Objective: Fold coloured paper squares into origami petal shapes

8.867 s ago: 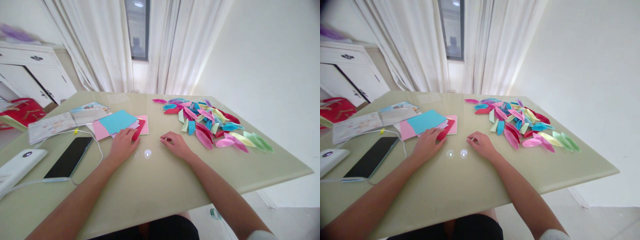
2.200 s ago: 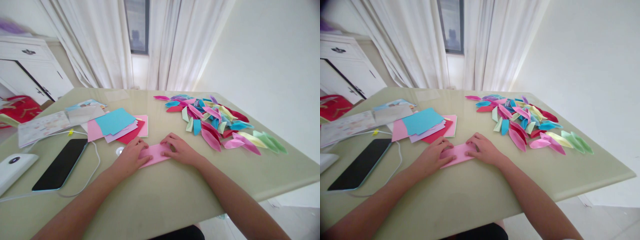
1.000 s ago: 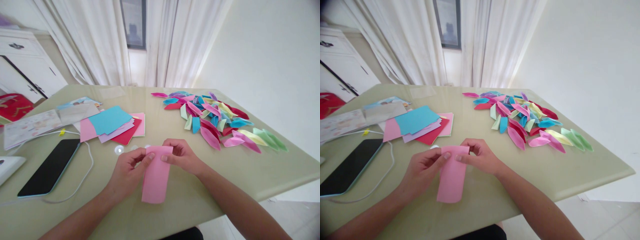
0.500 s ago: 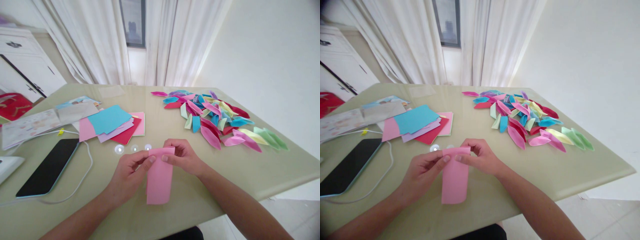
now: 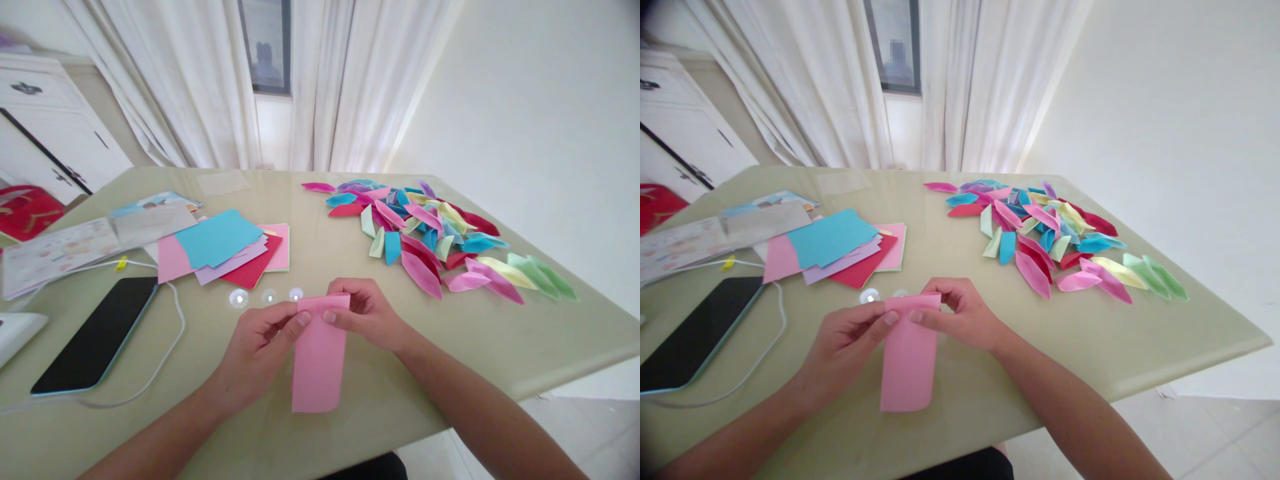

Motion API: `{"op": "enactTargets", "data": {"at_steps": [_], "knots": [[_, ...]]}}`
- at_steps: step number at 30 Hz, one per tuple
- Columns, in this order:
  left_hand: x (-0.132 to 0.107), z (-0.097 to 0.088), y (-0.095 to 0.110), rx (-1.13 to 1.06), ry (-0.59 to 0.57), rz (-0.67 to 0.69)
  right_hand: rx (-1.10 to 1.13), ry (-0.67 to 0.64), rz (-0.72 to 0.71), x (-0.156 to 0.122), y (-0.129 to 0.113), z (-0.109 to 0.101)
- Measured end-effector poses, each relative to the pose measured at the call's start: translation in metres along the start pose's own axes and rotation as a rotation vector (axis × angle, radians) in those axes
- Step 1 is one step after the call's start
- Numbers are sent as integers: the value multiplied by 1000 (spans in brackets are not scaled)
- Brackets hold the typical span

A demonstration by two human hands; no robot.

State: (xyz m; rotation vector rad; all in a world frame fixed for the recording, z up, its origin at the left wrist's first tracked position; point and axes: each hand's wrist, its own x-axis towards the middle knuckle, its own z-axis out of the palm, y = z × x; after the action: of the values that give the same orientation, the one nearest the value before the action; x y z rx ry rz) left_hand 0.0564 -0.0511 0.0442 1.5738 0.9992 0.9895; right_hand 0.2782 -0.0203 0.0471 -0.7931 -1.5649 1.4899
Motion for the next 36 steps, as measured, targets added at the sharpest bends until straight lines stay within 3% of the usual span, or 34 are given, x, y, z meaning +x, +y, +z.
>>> {"op": "enactTargets", "data": {"at_steps": [10, 19, 25, 36], "knots": [[1, 0, -3, -73, -4, -52, -37, 11, -24, 2, -3, 1], [9, 2, -3, -87, 59, -123, -288, 257, -16, 5, 1, 7], [11, 0, -5, 2, 118, -94, -190, 183, 50, 9, 10, 6], [14, -4, -7, -8, 86, -78, -275, 257, -2, 7, 12, 8]]}}
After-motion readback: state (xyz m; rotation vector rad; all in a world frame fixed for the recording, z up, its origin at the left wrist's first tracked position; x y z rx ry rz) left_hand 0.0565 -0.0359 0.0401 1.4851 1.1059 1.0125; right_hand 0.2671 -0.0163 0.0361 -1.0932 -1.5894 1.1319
